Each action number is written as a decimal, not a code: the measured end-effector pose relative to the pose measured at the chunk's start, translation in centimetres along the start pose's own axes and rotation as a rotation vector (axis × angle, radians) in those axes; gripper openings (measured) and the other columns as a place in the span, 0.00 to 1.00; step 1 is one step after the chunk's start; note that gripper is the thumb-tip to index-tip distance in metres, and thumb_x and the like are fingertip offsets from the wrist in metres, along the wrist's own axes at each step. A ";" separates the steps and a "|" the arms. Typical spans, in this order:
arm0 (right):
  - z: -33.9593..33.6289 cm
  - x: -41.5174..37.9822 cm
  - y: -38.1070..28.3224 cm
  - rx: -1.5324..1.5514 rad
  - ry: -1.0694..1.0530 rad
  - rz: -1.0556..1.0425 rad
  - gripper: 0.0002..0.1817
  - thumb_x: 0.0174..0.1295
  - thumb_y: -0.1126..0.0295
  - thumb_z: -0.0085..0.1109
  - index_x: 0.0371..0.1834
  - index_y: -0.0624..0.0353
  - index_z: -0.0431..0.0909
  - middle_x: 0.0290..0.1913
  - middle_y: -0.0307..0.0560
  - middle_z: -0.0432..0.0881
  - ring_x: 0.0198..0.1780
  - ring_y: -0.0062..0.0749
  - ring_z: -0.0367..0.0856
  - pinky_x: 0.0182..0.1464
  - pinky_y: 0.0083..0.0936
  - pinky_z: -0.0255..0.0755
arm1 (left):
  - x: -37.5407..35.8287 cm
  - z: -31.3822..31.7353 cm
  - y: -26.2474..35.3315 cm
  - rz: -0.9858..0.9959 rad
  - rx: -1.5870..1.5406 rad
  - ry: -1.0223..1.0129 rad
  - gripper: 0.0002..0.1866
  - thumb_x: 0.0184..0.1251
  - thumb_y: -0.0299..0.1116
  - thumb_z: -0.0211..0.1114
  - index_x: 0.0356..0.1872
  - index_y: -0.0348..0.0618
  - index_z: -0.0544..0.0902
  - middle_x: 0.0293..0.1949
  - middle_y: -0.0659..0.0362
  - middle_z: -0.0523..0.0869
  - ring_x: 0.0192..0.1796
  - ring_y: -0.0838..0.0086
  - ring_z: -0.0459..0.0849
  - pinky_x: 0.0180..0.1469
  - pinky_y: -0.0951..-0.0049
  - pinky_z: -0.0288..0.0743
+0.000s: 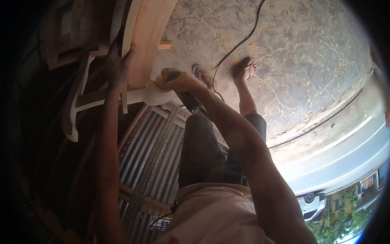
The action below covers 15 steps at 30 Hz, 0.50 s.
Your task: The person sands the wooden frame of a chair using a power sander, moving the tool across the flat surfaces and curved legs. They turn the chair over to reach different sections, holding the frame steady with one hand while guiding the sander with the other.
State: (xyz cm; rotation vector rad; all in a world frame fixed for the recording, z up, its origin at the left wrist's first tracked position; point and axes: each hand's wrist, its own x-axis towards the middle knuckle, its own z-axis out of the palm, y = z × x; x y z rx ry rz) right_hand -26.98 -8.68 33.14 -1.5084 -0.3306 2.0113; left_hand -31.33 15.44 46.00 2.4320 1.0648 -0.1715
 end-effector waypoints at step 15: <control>-1.1 -1.5 -0.6 -0.032 -0.047 0.040 0.32 0.50 0.40 0.79 0.44 0.61 0.97 0.44 0.56 0.94 0.48 0.42 0.93 0.53 0.36 0.83 | 0.1 0.4 -0.2 0.078 -0.057 0.062 0.41 0.70 0.56 0.75 0.77 0.40 0.80 0.67 0.39 0.88 0.66 0.43 0.90 0.68 0.50 0.83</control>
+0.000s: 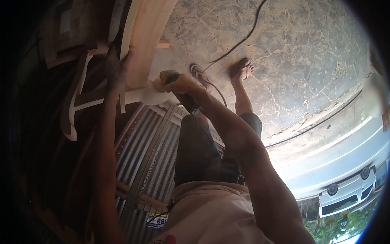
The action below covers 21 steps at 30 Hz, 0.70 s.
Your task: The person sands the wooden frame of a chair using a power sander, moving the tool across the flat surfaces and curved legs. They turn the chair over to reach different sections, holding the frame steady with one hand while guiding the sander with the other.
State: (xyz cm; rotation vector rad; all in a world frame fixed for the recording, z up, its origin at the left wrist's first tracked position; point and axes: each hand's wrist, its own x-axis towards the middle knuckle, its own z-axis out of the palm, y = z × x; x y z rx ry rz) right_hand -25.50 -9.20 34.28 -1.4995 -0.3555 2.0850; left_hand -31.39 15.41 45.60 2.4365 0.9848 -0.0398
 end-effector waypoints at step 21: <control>0.9 -1.1 0.4 0.075 -0.031 0.038 0.36 0.54 0.41 0.79 0.46 0.69 0.94 0.44 0.57 0.93 0.45 0.40 0.92 0.47 0.32 0.83 | -0.2 0.2 0.1 -0.012 0.058 0.057 0.41 0.65 0.53 0.78 0.76 0.42 0.81 0.64 0.40 0.90 0.64 0.43 0.90 0.68 0.48 0.83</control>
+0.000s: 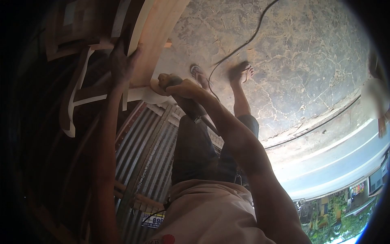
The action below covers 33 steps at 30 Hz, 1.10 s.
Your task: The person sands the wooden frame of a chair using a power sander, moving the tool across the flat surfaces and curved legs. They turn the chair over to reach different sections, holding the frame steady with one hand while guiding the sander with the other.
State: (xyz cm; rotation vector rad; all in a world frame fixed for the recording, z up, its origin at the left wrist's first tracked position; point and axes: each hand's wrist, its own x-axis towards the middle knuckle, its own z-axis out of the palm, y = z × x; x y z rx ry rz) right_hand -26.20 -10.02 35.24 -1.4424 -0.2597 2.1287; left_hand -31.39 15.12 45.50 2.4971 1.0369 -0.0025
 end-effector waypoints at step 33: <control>-1.2 2.9 1.3 -0.281 0.074 -0.029 0.35 0.50 0.42 0.81 0.49 0.63 0.95 0.51 0.58 0.94 0.55 0.46 0.93 0.58 0.37 0.83 | 0.1 -0.2 0.0 -0.021 -0.069 -0.053 0.40 0.67 0.51 0.76 0.78 0.44 0.80 0.68 0.44 0.89 0.69 0.47 0.89 0.70 0.50 0.82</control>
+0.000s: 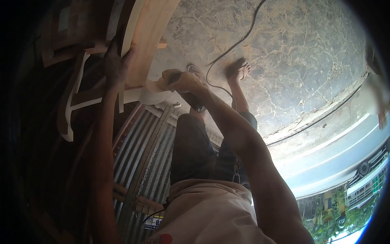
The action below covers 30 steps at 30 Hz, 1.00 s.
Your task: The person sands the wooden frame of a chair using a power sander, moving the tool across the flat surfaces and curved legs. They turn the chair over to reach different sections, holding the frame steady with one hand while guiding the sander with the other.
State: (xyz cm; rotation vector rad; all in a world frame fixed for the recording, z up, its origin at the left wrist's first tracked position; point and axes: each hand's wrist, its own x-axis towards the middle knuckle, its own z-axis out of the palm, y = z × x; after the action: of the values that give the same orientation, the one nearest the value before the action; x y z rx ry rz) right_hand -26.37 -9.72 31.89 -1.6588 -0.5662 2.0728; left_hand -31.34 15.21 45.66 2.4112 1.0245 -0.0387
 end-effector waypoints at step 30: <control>-1.2 0.5 2.2 0.031 0.091 -0.006 0.30 0.47 0.47 0.83 0.47 0.60 0.95 0.46 0.56 0.94 0.52 0.44 0.93 0.55 0.38 0.84 | -0.1 -0.1 0.2 0.004 0.073 0.013 0.36 0.73 0.51 0.75 0.75 0.41 0.82 0.60 0.43 0.93 0.61 0.53 0.94 0.64 0.56 0.84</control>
State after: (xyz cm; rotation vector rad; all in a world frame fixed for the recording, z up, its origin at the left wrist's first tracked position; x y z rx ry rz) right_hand -25.47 -11.22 30.03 -1.7219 -0.5064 1.9800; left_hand -31.35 15.05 45.84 2.4828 1.0407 -0.0595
